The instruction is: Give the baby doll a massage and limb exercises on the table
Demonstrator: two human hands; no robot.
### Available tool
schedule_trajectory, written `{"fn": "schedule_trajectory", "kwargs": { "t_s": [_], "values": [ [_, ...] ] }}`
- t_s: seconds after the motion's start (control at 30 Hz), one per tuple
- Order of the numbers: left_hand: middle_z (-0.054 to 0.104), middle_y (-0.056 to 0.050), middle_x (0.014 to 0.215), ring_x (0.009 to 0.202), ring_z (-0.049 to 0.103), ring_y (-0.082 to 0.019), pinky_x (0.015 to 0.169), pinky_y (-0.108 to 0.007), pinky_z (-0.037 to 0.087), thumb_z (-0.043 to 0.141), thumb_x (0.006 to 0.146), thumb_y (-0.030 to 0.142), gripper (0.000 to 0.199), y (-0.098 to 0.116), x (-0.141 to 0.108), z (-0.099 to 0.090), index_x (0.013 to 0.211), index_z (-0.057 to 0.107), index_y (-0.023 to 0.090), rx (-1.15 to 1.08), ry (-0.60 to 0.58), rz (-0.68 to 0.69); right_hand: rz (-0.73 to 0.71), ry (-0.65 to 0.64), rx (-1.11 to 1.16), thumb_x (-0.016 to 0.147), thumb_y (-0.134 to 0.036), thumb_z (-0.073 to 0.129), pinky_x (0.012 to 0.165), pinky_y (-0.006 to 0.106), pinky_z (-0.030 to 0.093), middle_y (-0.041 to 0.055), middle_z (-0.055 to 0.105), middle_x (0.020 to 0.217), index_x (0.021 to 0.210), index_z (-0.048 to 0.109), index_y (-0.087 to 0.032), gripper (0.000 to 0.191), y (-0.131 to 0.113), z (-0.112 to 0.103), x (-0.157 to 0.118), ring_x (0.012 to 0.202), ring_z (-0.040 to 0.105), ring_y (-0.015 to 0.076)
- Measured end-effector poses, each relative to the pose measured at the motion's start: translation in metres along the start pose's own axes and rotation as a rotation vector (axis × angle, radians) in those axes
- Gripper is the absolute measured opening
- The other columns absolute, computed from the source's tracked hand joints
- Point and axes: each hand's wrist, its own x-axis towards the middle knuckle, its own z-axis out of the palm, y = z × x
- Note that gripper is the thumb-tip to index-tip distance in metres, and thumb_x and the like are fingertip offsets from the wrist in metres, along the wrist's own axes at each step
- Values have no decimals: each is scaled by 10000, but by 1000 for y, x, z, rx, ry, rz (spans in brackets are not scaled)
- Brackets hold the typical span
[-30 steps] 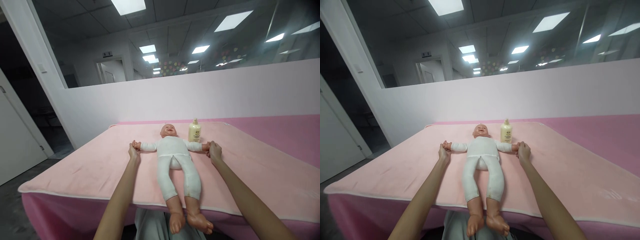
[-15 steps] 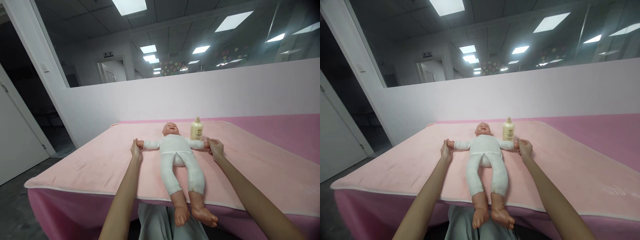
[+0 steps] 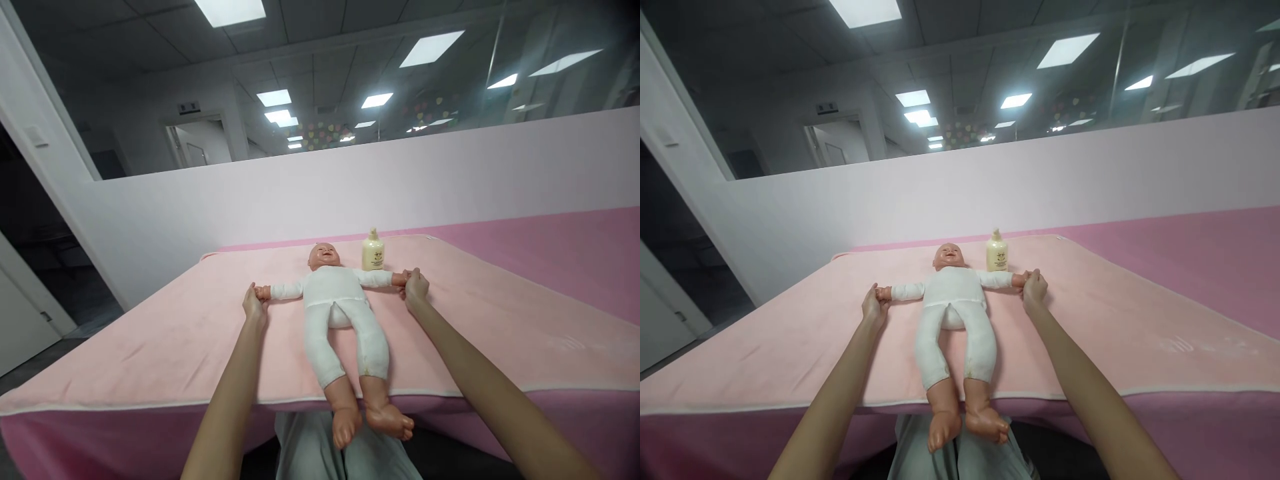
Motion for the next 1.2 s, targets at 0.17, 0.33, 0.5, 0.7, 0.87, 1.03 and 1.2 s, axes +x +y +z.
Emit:
{"fn": "schedule_trajectory", "kwargs": {
  "t_s": [0.17,0.33,0.5,0.7,0.87,1.03,1.2],
  "values": [
    [568,-11,809,643,573,-95,666,-276,494,365,872,186,221,1,0,4,967,564,186,18,43,15,69,36,29,906,-487,225,286,214,276,-15,450,413,863,543,-184,441,-6,2,-1,297,420,128],
    [569,-1,808,685,564,-92,687,-264,490,581,770,200,133,-1,-1,4,896,545,178,150,31,94,168,-94,27,820,-520,468,285,206,274,-19,469,438,788,514,-197,328,-8,-3,7,320,414,113],
    [561,1,831,707,559,-96,709,-295,498,586,757,177,132,-3,-2,2,867,514,182,195,16,131,52,-264,-49,684,-373,694,286,181,261,-47,445,439,678,425,-202,318,-3,-11,15,339,399,85],
    [535,1,836,734,554,-100,740,-316,495,441,841,197,85,-1,-4,5,889,511,190,225,56,138,13,-350,-103,780,-406,585,279,150,164,-66,385,391,713,487,-181,254,4,-18,15,290,312,49],
    [542,-13,790,708,574,-117,709,-328,496,332,886,231,199,2,-5,8,877,524,179,154,57,87,-78,-373,-107,776,-498,562,267,169,211,-46,418,366,730,495,-178,330,7,-21,8,279,348,76],
    [546,-3,787,687,556,-104,684,-296,492,525,819,281,109,-1,-2,5,822,523,172,151,47,112,-125,-385,-100,672,-541,664,260,191,252,-43,438,370,737,510,-172,405,6,-19,2,282,363,87],
    [560,3,795,692,553,-100,691,-283,488,604,760,231,117,-5,2,1,822,519,179,244,12,132,-94,-393,-137,677,-493,680,263,186,260,-42,438,361,720,501,-176,367,7,-19,6,279,363,85]
  ]
}}
